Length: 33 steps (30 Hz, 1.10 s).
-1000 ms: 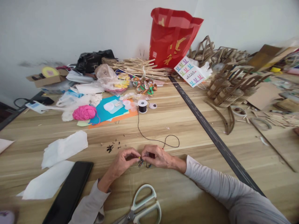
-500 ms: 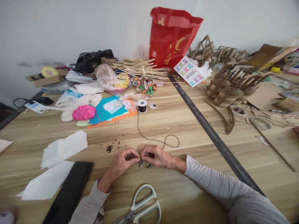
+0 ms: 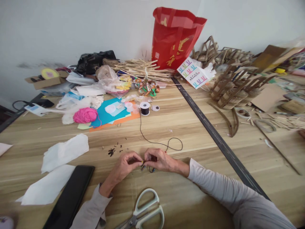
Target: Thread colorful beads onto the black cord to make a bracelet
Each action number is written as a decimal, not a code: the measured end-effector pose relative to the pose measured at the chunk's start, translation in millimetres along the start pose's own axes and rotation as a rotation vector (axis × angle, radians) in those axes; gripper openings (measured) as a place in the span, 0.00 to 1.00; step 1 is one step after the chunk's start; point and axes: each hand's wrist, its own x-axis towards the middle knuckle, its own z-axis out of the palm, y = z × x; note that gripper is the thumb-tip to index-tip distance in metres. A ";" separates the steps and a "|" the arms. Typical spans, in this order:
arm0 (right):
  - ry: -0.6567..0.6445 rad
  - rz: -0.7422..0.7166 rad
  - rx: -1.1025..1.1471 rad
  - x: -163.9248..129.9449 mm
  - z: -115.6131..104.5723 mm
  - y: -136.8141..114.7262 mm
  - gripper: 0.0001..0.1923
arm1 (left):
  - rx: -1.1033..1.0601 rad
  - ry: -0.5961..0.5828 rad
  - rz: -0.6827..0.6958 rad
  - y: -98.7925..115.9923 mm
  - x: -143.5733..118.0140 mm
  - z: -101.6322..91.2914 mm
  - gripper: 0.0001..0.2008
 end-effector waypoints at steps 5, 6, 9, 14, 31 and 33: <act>-0.007 0.014 -0.011 0.2 -1.2 -1.4 0.10 | 0.015 -0.004 -0.007 2.5 -0.3 0.7 0.05; -0.012 0.016 -0.015 0.2 -1.3 -1.5 0.10 | 0.009 -0.004 -0.007 2.5 -0.3 0.8 0.05; -0.020 0.021 -0.023 0.5 -1.4 -1.8 0.10 | -0.008 -0.005 -0.007 1.5 0.0 0.9 0.05; -0.023 0.021 0.004 1.1 -1.5 -4.8 0.08 | 0.042 -0.004 0.012 0.9 0.4 -0.8 0.05; -0.061 0.004 -0.043 -1.2 -3.0 -9.3 0.05 | 0.093 -0.002 0.058 6.1 -0.2 -0.8 0.06; -0.086 0.008 -0.033 -2.1 -5.5 -10.2 0.07 | 0.070 -0.008 0.044 4.1 -0.3 -1.4 0.06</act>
